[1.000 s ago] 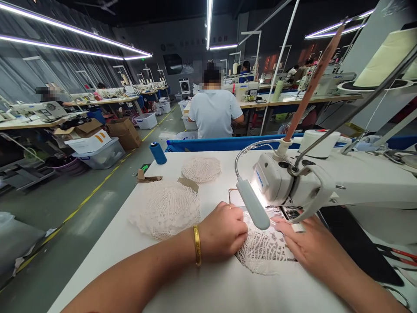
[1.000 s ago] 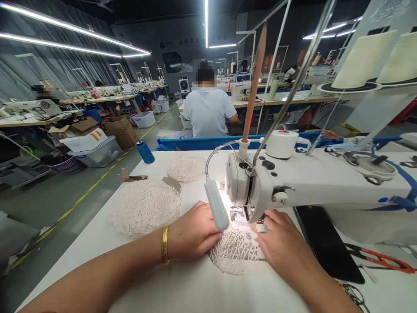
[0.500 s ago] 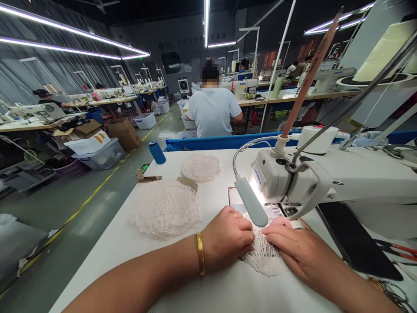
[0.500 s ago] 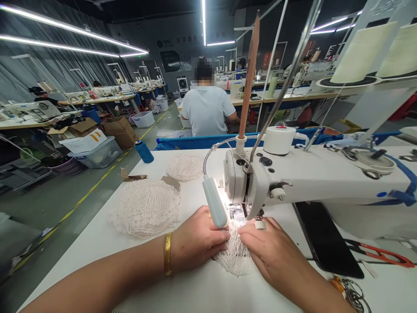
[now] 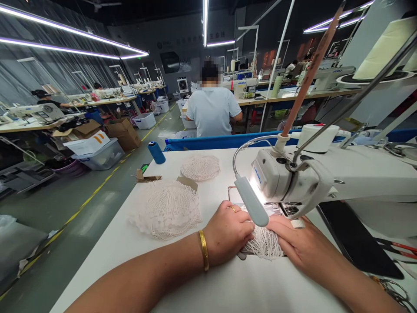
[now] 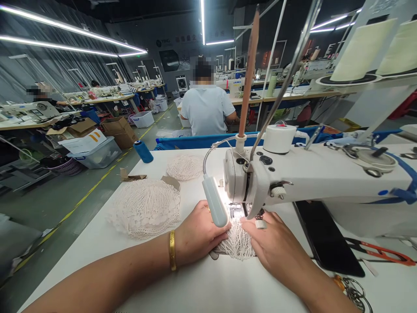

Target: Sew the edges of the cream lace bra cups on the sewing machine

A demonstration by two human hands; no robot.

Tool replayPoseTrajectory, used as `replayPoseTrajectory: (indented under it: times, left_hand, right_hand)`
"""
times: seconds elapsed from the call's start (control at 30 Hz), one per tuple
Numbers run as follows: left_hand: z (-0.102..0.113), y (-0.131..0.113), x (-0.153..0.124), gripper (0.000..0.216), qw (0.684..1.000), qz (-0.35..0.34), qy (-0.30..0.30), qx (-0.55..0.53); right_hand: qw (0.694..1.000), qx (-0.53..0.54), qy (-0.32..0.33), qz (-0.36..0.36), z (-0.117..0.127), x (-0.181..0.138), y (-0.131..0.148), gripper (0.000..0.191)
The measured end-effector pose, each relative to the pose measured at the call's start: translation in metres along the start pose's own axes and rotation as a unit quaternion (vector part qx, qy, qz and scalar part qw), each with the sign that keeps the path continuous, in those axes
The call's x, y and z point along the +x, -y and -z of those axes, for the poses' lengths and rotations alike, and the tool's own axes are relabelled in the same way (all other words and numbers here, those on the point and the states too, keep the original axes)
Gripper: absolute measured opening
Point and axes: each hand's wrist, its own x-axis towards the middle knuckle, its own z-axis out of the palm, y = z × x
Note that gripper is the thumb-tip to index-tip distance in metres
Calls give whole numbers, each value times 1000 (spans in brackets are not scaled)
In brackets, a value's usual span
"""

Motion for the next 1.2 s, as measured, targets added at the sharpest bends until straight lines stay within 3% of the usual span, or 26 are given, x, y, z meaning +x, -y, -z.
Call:
replayPoseTrajectory:
  times: [0.17,0.33,0.43,0.6,0.97,1.2]
  left_hand:
    - [7,-2,-1,8,1000,-3,2,-25]
    - [13,-11,-10,13,995,-61,16,-72]
    - [10,-14,-11,13,996,-51,10,-73]
    - [3,-10,-9,10,998,-31,15,-48]
    - [-2,-5,-8,8,998,-58,2,-30]
    - [-6,5,-2,11,998,-55,-26,9]
  right_hand:
    - [1000,3,-13,6,6,-1,2,40]
    - [990,83,20,111,17,-2,14,37]
    - [990,85,35,104,17,-1,16,35]
    - [994,57,2,95,12,0,13,43]
    - [994,17,-33,106,13,3,14,35]
    - [996,-27,-52,70,-3,2,7,42]
